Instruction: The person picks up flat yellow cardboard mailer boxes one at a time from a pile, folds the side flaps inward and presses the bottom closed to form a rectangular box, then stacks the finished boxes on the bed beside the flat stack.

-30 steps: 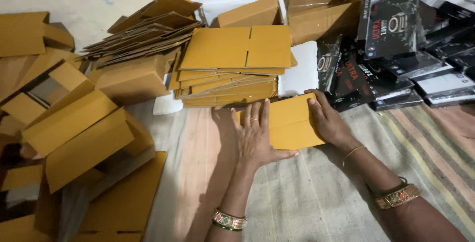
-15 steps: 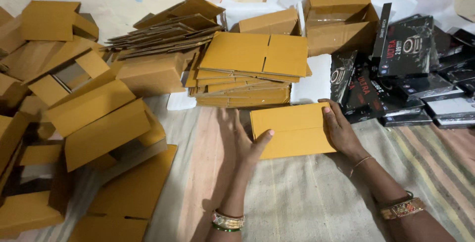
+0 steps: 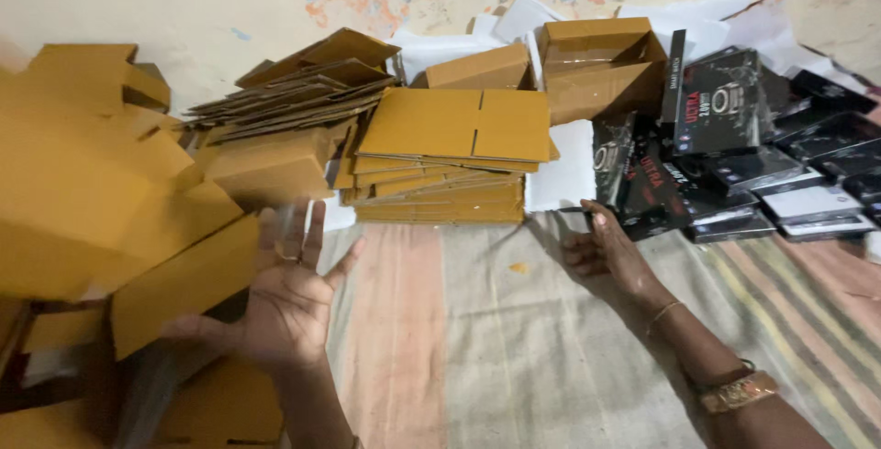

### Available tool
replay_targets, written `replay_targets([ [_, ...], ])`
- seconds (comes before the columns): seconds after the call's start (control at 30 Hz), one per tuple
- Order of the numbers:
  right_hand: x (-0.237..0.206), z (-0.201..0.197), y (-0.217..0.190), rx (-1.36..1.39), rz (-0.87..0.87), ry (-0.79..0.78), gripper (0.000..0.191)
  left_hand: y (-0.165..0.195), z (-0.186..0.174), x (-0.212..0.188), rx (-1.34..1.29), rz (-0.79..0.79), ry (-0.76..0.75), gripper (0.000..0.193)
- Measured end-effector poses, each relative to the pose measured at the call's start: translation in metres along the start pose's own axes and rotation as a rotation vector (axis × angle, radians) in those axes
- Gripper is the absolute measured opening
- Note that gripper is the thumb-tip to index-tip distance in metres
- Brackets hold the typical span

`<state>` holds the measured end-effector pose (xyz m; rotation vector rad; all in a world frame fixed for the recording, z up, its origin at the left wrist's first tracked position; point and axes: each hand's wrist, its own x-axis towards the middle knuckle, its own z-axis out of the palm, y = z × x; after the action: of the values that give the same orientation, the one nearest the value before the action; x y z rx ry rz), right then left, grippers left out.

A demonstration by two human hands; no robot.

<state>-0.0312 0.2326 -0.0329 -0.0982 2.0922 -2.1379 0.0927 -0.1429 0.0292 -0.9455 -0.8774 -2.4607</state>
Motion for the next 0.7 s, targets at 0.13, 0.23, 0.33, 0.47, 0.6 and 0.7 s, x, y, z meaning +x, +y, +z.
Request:
replay_targets([
  [0.13,0.002,0.002,0.008,-0.051,-0.073,-0.013,0.061,-0.026,-0.022,-0.004,-0.358,-0.172,0.092,0.126],
  [0.23,0.003,-0.002,0.012,-0.041,-0.086,0.003,0.056,-0.063,-0.034,-0.004,0.043,-0.246,0.288,0.103],
  [0.33,0.005,-0.006,0.014,-0.140,-0.066,0.034,0.054,-0.081,-0.041,-0.007,0.137,-0.333,0.352,0.083],
  [0.47,0.007,0.001,0.017,0.072,-0.056,0.114,0.046,-0.095,-0.048,-0.013,0.275,-0.364,0.396,0.066],
  [0.6,0.025,0.017,-0.001,0.152,-0.124,0.164,0.038,-0.102,-0.052,-0.013,0.604,-0.456,0.413,0.054],
  [0.7,0.049,0.036,-0.027,0.123,-0.132,0.259,0.039,-0.105,-0.051,-0.011,1.032,-0.556,0.377,0.050],
])
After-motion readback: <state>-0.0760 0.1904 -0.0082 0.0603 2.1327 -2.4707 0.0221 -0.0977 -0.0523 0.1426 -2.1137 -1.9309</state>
